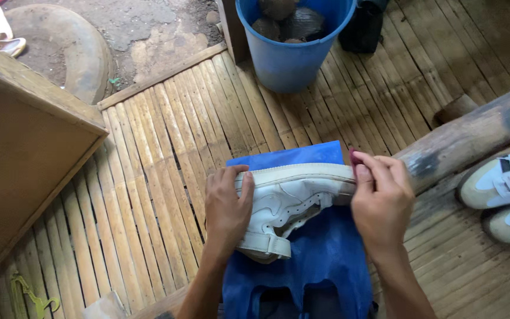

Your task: The person cleans a white sneaker using a red cloth. They wipe the upper, sole, and heel of the shoe while it rests on their lap. The person also handles a second white sneaker, wiping it with the same cloth.

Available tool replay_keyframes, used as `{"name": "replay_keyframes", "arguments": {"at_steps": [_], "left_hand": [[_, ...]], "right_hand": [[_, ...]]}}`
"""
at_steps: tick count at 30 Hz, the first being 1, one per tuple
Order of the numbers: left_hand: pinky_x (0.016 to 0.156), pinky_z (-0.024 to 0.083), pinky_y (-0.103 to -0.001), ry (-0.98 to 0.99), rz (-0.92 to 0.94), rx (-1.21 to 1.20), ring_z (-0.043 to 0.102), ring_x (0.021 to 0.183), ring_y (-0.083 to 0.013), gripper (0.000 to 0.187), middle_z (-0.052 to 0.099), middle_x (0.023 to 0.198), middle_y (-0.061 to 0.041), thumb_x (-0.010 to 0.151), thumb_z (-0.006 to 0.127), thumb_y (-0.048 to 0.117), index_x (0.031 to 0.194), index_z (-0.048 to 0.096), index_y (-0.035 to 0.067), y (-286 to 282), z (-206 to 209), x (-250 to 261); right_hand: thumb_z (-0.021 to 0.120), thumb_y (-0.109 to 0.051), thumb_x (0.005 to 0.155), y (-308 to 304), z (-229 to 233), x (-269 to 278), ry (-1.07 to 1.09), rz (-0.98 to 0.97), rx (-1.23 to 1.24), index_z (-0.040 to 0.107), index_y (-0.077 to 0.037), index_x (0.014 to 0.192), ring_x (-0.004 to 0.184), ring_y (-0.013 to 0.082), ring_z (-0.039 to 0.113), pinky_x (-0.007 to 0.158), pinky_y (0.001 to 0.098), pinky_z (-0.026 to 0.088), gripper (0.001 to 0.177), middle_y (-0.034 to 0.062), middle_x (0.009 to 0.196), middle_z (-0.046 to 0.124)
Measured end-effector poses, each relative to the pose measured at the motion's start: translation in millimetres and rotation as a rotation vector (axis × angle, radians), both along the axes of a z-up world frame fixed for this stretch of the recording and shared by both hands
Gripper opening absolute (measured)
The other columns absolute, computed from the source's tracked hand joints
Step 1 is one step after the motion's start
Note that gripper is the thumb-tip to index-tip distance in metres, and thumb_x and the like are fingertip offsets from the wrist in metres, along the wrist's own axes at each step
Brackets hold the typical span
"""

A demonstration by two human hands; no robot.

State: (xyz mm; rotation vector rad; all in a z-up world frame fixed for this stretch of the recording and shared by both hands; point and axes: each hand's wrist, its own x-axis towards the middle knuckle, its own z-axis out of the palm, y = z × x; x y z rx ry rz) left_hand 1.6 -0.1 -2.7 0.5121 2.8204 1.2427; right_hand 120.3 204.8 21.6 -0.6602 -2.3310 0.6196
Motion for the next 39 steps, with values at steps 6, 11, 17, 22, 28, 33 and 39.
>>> {"name": "replay_keyframes", "arguments": {"at_steps": [6, 11, 17, 22, 28, 33, 39], "left_hand": [[0.098, 0.045, -0.046, 0.012, 0.013, -0.042, 0.059, 0.111, -0.034, 0.027, 0.068, 0.109, -0.014, 0.098, 0.06, 0.028, 0.109, 0.072, 0.008, 0.8, -4.2, -1.7], [0.098, 0.046, -0.046, 0.048, 0.011, -0.026, 0.058, 0.112, -0.0344, 0.027, 0.068, 0.109, -0.014, 0.098, 0.06, 0.029, 0.109, 0.073, 0.008, 0.7, -8.5, -1.3], [0.098, 0.046, -0.046, -0.03, 0.002, -0.058, 0.058, 0.112, -0.0316, 0.03, 0.068, 0.109, -0.013, 0.098, 0.059, 0.032, 0.112, 0.072, 0.009, 0.9, -4.3, -2.5], [0.098, 0.046, -0.045, -0.052, -0.009, -0.067, 0.058, 0.112, -0.0299, 0.03, 0.068, 0.11, -0.012, 0.099, 0.057, 0.031, 0.113, 0.071, 0.008, 1.8, -0.9, -1.4], [0.099, 0.044, -0.047, -0.013, -0.005, -0.078, 0.057, 0.112, -0.0321, 0.03, 0.067, 0.11, -0.014, 0.1, 0.057, 0.029, 0.112, 0.071, 0.007, 2.7, 0.6, -0.6], [0.098, 0.045, -0.046, 0.011, -0.01, -0.071, 0.057, 0.112, -0.0329, 0.029, 0.067, 0.109, -0.014, 0.1, 0.057, 0.029, 0.112, 0.071, 0.007, 1.9, -3.9, -2.2], [0.096, 0.046, -0.046, 0.006, 0.007, -0.078, 0.058, 0.109, -0.0334, 0.029, 0.067, 0.108, -0.015, 0.098, 0.058, 0.03, 0.112, 0.072, 0.009, 2.9, -4.9, -2.3]], "right_hand": [[0.063, -0.004, 0.093, -28.2, 10.7, -26.0, -0.026, 0.119, 0.15, 0.074, -0.007, 0.11, 0.1, 0.0335, 0.059, 0.088, 0.0466, 0.048, 0.02, 0.0129, 0.106, 0.063], [0.065, -0.004, 0.082, -72.1, 12.7, -52.0, -0.041, 0.365, 0.126, 0.073, -0.009, 0.11, 0.097, 0.033, 0.059, 0.085, 0.047, 0.044, 0.029, 0.0121, 0.103, 0.064], [0.067, -0.013, 0.092, -54.0, 16.7, -41.9, 0.052, 0.381, 0.162, 0.074, -0.01, 0.119, 0.102, 0.0304, 0.059, 0.089, 0.0435, 0.043, 0.028, 0.0078, 0.109, 0.068], [0.063, -0.016, 0.103, -9.6, 12.4, -31.7, 0.073, 0.178, 0.097, 0.074, -0.009, 0.116, 0.107, 0.0268, 0.067, 0.094, 0.0442, 0.048, 0.019, 0.0082, 0.11, 0.073], [0.055, -0.022, 0.101, 15.9, 5.0, -38.0, -0.044, -0.024, -0.511, 0.075, -0.011, 0.112, 0.097, 0.0266, 0.073, 0.086, 0.0414, 0.057, 0.025, 0.0096, 0.106, 0.076], [0.052, -0.015, 0.105, -20.8, -3.3, -48.9, -0.091, 0.119, 0.065, 0.073, -0.005, 0.114, 0.114, 0.031, 0.069, 0.108, 0.0517, 0.045, 0.025, 0.0142, 0.113, 0.074], [0.056, -0.015, 0.101, -68.9, -3.9, -65.5, 0.014, 0.336, 0.23, 0.068, 0.0, 0.119, 0.13, 0.0366, 0.061, 0.113, 0.0531, 0.04, 0.027, 0.0176, 0.13, 0.069]]}}
